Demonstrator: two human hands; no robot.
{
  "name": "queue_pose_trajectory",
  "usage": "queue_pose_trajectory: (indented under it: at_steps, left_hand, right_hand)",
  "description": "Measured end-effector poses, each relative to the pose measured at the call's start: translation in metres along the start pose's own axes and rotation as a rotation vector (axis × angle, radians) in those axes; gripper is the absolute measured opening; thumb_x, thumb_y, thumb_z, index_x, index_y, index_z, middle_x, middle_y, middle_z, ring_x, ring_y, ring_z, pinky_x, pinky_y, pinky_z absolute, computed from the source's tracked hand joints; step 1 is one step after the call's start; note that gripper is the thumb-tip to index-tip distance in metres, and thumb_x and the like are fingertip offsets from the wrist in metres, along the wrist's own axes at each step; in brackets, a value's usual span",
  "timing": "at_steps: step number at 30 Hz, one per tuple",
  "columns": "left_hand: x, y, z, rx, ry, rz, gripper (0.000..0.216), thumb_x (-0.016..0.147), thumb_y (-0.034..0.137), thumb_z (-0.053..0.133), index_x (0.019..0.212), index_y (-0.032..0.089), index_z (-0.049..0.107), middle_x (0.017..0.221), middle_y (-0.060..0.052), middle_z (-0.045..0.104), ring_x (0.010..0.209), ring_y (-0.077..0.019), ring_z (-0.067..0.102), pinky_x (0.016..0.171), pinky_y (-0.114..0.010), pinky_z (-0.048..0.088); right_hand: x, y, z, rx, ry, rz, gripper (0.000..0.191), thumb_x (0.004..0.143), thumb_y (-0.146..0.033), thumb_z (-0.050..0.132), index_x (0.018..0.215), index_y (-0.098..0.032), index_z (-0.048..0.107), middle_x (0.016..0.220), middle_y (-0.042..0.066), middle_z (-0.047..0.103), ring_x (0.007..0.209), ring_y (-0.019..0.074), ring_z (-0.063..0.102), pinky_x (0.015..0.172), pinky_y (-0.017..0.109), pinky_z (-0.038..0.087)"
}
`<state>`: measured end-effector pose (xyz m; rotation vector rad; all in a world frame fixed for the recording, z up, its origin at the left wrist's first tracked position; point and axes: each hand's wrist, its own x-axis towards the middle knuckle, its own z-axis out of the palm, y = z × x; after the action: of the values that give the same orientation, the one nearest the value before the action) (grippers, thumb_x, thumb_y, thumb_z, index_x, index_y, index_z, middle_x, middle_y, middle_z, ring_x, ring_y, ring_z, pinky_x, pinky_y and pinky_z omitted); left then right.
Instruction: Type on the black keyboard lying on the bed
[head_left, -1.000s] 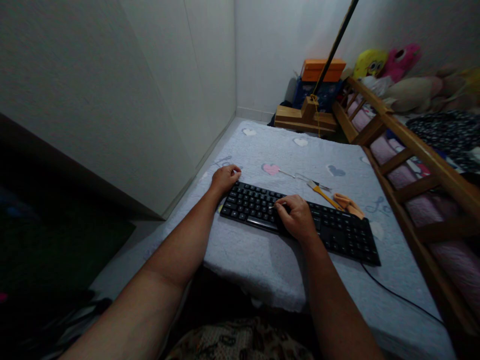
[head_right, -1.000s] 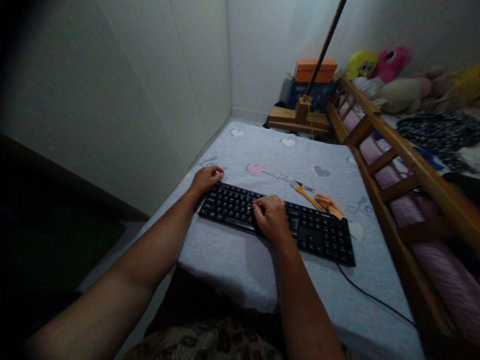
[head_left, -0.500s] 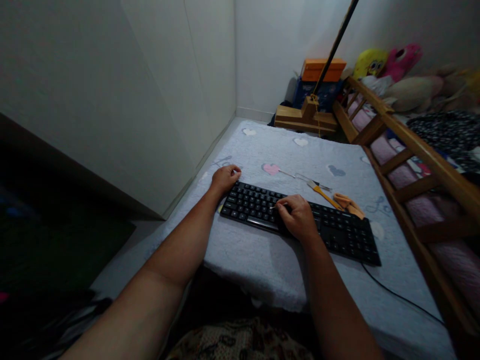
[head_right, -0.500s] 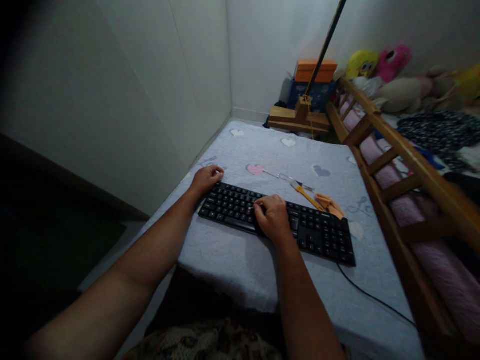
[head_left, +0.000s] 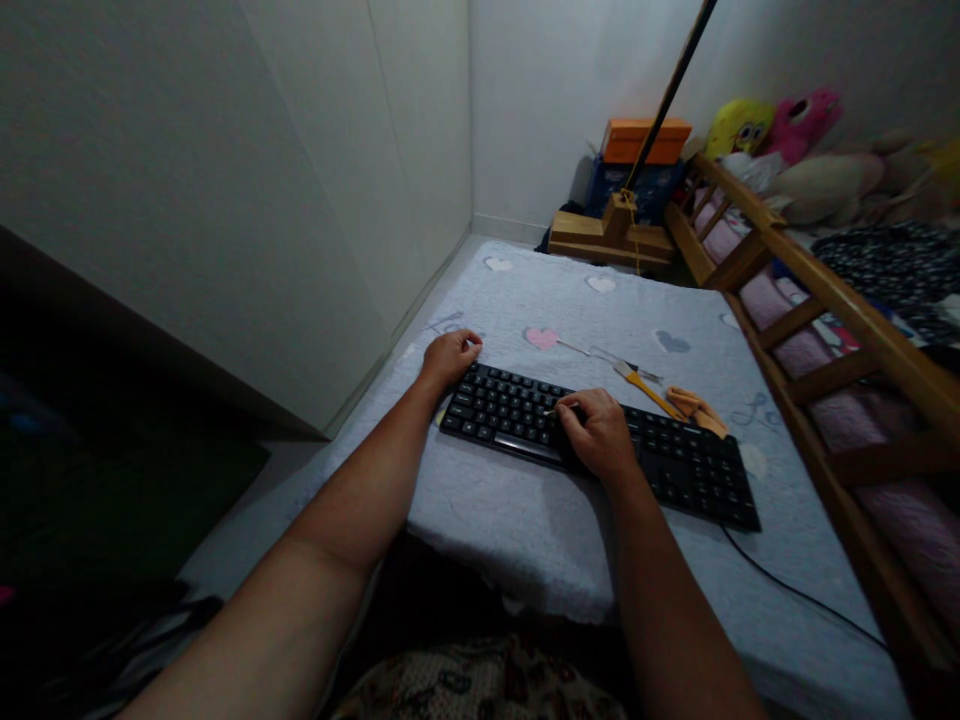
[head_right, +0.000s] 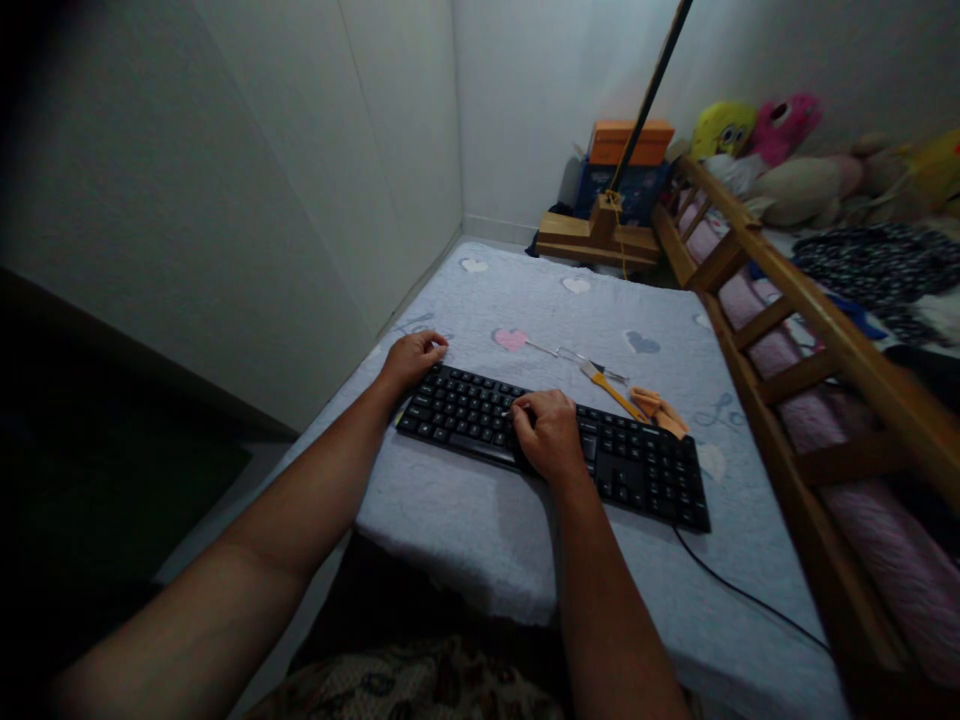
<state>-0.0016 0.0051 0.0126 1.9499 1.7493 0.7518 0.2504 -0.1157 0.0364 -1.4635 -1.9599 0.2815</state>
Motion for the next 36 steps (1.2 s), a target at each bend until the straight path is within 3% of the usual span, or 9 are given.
queue_pose_trajectory:
  at_steps: [10,22,36]
  left_hand:
    - [0.0006,-0.0017,0.0008,0.001,0.005,0.006,0.026,0.082,0.034,0.053,0.095,0.019,0.071,0.073,-0.001,0.066,0.068,-0.0148,0.057,0.061,-0.026,0.036]
    - [0.0018,-0.0028,0.0019,0.007,0.005,0.003,0.026,0.082,0.033,0.054,0.096,0.02,0.071,0.075,-0.002,0.066,0.071,-0.0157,0.058,0.063,-0.026,0.038]
    - [0.001,-0.0029,0.0017,-0.012,0.003,0.013,0.028,0.081,0.034,0.053,0.096,0.019,0.071,0.073,-0.002,0.065,0.068,-0.015,0.057,0.061,-0.026,0.038]
  right_hand:
    - [0.0011,0.0023,0.0023,-0.03,0.013,0.015,0.016,0.087,-0.023,0.053,0.082,-0.022,0.068,0.087,0.006,0.071,0.089,0.0243,0.059,0.085,0.04,0.042]
    - [0.0,0.0004,0.0011,0.009,0.004,-0.003,0.014,0.083,-0.023,0.054,0.075,-0.023,0.067,0.078,0.004,0.07,0.083,0.0221,0.06,0.081,0.038,0.042]
    - [0.0014,0.0041,0.0031,-0.019,0.02,0.026,0.017,0.087,-0.024,0.054,0.082,-0.022,0.069,0.087,0.007,0.072,0.089,0.0245,0.059,0.086,0.041,0.042]
